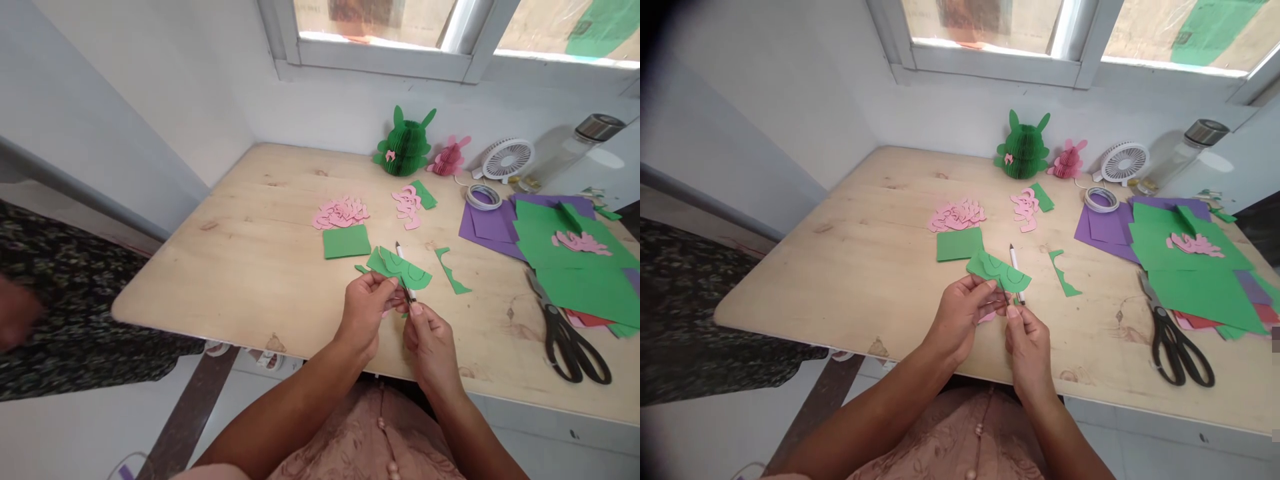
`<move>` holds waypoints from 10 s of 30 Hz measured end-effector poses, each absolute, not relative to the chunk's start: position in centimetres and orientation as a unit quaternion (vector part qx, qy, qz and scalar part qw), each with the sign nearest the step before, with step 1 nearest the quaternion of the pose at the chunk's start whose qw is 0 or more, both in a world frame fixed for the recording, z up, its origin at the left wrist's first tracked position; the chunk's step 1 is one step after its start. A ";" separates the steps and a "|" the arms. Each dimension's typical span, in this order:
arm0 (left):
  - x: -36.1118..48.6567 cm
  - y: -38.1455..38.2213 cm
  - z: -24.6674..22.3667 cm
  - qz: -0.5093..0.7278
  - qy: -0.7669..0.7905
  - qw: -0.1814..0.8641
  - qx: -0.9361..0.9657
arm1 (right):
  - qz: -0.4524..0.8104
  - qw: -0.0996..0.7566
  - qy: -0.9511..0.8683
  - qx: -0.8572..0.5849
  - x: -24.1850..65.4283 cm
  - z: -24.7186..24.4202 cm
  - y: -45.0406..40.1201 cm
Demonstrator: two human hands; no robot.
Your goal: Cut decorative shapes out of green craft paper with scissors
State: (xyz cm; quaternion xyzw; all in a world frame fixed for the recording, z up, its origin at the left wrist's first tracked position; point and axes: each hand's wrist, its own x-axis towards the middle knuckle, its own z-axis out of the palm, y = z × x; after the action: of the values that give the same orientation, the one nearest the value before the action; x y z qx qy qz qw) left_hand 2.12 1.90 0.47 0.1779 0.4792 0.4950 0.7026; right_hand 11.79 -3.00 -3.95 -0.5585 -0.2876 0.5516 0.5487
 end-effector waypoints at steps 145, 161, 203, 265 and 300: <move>-0.4 2.1 0.7 0.384 0.432 0.769 0.272 | 0.528 0.445 -0.411 -0.596 14.3 -2.8 -4.3; 0.1 1.4 0.8 0.408 0.426 0.758 0.280 | 0.523 0.473 -0.391 -0.591 13.4 -3.1 -4.5; 1.8 1.6 0.9 0.442 0.470 0.722 0.248 | 0.531 0.517 -0.322 -0.589 13.1 -3.6 -4.2; 1.8 1.6 0.7 0.458 0.451 0.733 0.223 | 0.512 0.521 -0.331 -0.597 13.3 -4.1 -4.1; 1.9 1.4 0.7 0.464 0.449 0.731 0.220 | 0.508 0.527 -0.335 -0.594 13.0 -3.7 -4.4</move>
State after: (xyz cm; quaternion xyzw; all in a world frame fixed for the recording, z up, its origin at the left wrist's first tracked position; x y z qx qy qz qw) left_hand 1.90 1.37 0.75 0.2203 0.4494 0.4636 0.7312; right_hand 12.97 -4.35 -3.65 -0.5942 -0.3348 0.5075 0.5265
